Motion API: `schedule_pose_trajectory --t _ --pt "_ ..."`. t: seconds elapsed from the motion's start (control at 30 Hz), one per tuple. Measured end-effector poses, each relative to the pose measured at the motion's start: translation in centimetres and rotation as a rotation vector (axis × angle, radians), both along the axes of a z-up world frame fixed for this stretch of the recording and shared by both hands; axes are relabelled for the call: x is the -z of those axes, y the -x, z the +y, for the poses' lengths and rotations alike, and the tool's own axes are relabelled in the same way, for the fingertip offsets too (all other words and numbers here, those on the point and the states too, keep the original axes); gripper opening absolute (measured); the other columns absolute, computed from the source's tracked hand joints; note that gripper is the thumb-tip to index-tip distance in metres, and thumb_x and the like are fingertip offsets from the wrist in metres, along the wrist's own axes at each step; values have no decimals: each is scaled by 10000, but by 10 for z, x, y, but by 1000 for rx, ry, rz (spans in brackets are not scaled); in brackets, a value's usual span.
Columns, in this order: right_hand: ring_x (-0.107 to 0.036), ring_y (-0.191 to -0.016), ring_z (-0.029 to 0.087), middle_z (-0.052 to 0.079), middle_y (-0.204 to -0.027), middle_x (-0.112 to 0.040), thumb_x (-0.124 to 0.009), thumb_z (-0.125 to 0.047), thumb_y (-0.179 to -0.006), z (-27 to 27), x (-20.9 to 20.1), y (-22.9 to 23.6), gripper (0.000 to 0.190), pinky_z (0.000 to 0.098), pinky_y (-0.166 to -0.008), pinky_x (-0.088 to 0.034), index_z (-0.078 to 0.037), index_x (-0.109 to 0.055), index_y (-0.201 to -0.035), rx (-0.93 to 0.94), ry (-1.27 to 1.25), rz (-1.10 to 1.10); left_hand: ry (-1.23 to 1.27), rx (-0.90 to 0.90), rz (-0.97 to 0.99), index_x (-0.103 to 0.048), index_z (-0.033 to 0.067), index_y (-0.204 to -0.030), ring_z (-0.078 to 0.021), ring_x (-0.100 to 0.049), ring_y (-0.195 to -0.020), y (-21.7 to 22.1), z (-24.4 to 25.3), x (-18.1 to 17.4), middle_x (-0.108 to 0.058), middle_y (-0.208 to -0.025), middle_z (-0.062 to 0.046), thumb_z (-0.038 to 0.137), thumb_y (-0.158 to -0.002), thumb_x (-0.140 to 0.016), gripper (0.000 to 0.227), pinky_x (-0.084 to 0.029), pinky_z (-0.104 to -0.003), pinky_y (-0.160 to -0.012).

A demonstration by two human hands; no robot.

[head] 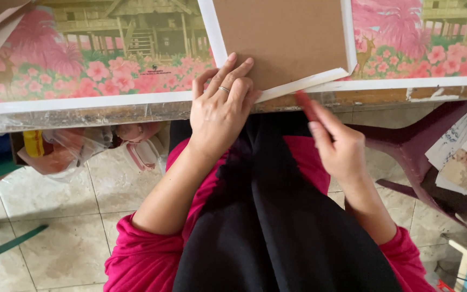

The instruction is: The person assembles books by placing a brown cover sheet into a white frame and smoothing it with a red tool. They repeat this process for multiple books, stacking the finished items on the table.

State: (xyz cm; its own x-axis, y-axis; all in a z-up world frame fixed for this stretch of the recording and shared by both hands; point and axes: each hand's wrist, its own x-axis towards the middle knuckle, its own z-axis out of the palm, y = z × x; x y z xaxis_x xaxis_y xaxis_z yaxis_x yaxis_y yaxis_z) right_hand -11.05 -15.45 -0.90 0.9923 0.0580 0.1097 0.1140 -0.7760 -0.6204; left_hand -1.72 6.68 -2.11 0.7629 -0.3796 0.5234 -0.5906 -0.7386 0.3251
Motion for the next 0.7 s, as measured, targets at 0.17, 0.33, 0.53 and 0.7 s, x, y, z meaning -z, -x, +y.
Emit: schedule_pose_trajectory --t 0.17,0.33,0.53,0.7 --pt "-618 -657 146 192 -1279 -600 -522 -54 -997 4 -4 -2 335 268 -697 -517 38 -524 -1319 56 -91 9 -204 -32 23 -488 156 -1369 -200 -466 -1293 6 -4 -14 -578 -1314 10 395 -933 -767 571 -374 -406 -1026" --pt "-655 -589 202 56 -689 -645 -595 -118 -980 7 -6 -6 306 345 -544 -524 -90 -634 -1283 107 -31 -45 -52 12 -86 -637 118 -899 -241 -562 -832 11 -20 12 -540 -842 -30 179 -870 -669 75 -416 -408 -829" --pt "-641 -589 212 105 -892 -695 -556 -115 -999 4 4 -5 301 342 -559 -505 -69 -606 -1292 100 -68 -53 108 26 62 -533 99 -790 -306 -485 -1226 1 -16 2 -566 -1145 -88 217 -767 -803 296 -291 -492 -1002" --pt "-657 -626 211 146 -871 -692 -553 -83 -991 5 -7 -6 340 340 -548 -507 -69 -588 -1329 94 -99 -31 128 100 -167 -581 22 -816 -333 -622 -1074 -6 -18 10 -667 -1056 -174 180 -936 -617 201 -445 -452 -982"
